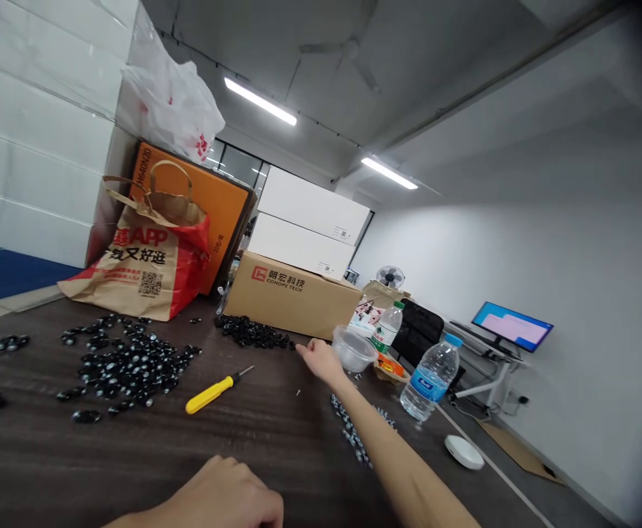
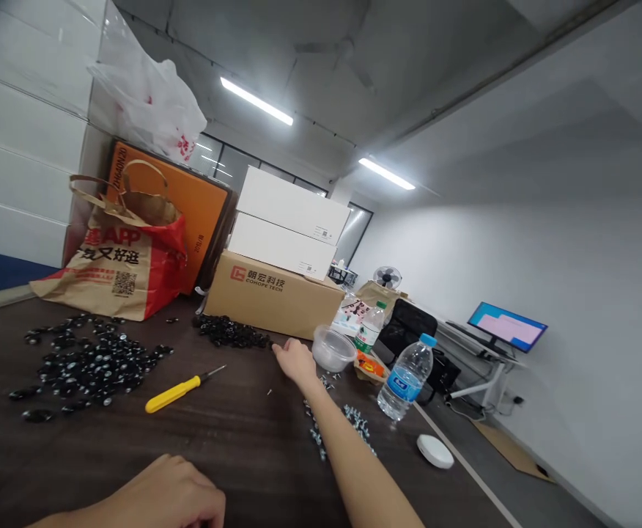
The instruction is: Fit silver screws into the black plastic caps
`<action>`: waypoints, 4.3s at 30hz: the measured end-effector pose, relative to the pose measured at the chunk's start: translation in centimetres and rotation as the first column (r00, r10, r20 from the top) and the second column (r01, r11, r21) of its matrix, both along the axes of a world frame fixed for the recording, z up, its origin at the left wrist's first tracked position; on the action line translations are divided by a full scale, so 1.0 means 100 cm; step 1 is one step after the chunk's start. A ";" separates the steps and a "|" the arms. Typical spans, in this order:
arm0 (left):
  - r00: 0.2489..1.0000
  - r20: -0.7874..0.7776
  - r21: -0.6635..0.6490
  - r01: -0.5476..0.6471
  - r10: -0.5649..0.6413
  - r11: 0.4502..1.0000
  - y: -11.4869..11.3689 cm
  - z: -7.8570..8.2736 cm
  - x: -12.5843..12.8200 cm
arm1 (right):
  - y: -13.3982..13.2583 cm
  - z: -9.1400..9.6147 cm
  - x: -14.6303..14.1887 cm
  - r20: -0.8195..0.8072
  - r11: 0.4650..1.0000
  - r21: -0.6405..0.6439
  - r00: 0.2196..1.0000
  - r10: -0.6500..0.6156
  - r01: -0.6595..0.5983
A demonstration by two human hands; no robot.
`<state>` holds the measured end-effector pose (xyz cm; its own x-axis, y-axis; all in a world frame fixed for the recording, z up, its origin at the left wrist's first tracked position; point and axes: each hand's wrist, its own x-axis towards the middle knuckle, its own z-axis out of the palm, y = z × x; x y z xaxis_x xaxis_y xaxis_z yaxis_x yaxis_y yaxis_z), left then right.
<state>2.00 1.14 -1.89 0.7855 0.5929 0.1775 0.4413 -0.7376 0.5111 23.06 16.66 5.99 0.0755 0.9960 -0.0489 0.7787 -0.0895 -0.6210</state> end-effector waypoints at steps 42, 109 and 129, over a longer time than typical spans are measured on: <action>0.746 0.400 -0.781 -0.026 0.532 0.624 0.016 0.022 -0.014 | -0.137 -0.019 -0.038 0.416 0.870 0.084 0.811 0.412 -0.485; 0.607 0.507 -0.703 -0.118 0.611 0.701 0.007 0.036 -0.025 | -0.139 -0.016 -0.038 -0.497 0.838 0.418 0.683 0.535 -0.352; 0.595 0.492 -0.776 -0.032 0.636 0.630 0.003 0.032 -0.026 | -0.130 -0.018 -0.031 -0.720 0.765 0.416 0.336 0.608 -0.492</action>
